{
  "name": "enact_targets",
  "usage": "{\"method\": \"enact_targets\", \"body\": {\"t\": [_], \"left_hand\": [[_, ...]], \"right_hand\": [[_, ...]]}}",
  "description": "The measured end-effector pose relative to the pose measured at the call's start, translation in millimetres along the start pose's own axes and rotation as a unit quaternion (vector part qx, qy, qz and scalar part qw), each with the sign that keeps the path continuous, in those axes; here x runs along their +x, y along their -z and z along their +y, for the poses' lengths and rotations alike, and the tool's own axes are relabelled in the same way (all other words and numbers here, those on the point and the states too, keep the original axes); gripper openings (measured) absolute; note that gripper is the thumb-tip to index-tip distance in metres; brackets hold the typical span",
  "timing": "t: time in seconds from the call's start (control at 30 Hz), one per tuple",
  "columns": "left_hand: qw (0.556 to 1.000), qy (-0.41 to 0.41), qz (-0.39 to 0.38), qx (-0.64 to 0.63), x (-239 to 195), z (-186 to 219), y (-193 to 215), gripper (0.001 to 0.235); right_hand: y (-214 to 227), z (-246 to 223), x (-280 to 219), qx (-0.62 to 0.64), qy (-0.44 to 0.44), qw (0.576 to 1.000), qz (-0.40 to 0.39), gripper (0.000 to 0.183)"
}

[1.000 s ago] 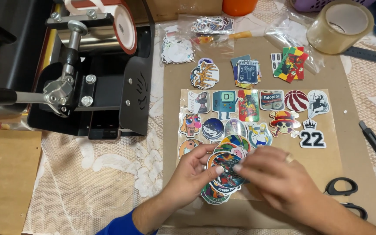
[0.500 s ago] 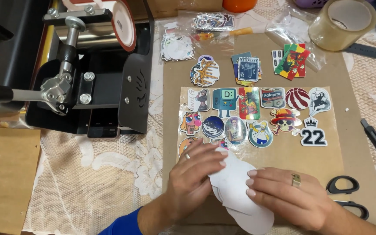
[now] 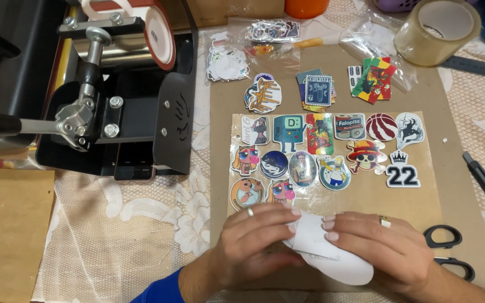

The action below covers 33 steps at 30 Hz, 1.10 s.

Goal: The person organizes a collection of stickers on a cardboard surface. They pick up, sort, and arrange various stickers, including circular and rectangular ones, while also handling a roll of packing tape and a pair of scissors.

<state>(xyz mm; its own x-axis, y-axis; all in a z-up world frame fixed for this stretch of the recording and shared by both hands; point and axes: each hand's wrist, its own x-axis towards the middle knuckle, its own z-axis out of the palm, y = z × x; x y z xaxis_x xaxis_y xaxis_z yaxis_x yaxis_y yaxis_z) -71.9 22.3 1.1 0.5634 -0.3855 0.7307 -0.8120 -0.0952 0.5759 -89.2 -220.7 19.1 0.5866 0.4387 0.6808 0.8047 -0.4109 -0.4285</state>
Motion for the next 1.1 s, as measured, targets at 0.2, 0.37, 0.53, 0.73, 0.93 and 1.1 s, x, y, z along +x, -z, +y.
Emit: {"method": "enact_targets", "body": {"t": [0.2,0.37,0.53,0.73,0.93,1.1], "left_hand": [[0.981,0.147,-0.055,-0.109,-3.3,-0.3,5.2,0.020],[0.984,0.111,-0.098,-0.095,-5.3,-5.8,7.9,0.019],[0.987,0.100,-0.101,-0.069,-2.1,-4.8,4.5,0.020],[0.979,0.182,-0.008,-0.094,12.5,4.2,-5.7,0.015],[0.979,0.164,-0.088,-0.085,22.4,5.7,-0.2,0.029],[0.984,0.156,-0.066,-0.051,25.3,-1.0,-7.5,0.023]], "right_hand": [[-1.2,-2.6,2.3,-0.006,-0.013,1.000,0.010,0.026],[-0.9,4.9,-11.4,-0.025,-0.020,0.999,-0.004,0.028],[-3.0,6.3,-12.2,-0.033,-0.020,0.999,-0.001,0.029],[-6.7,3.1,-8.0,-0.050,-0.017,0.997,0.052,0.025],[-4.1,6.0,-14.1,-0.062,-0.050,0.995,0.068,0.023],[-11.7,6.3,-17.7,-0.054,-0.084,0.988,0.116,0.016]]}}
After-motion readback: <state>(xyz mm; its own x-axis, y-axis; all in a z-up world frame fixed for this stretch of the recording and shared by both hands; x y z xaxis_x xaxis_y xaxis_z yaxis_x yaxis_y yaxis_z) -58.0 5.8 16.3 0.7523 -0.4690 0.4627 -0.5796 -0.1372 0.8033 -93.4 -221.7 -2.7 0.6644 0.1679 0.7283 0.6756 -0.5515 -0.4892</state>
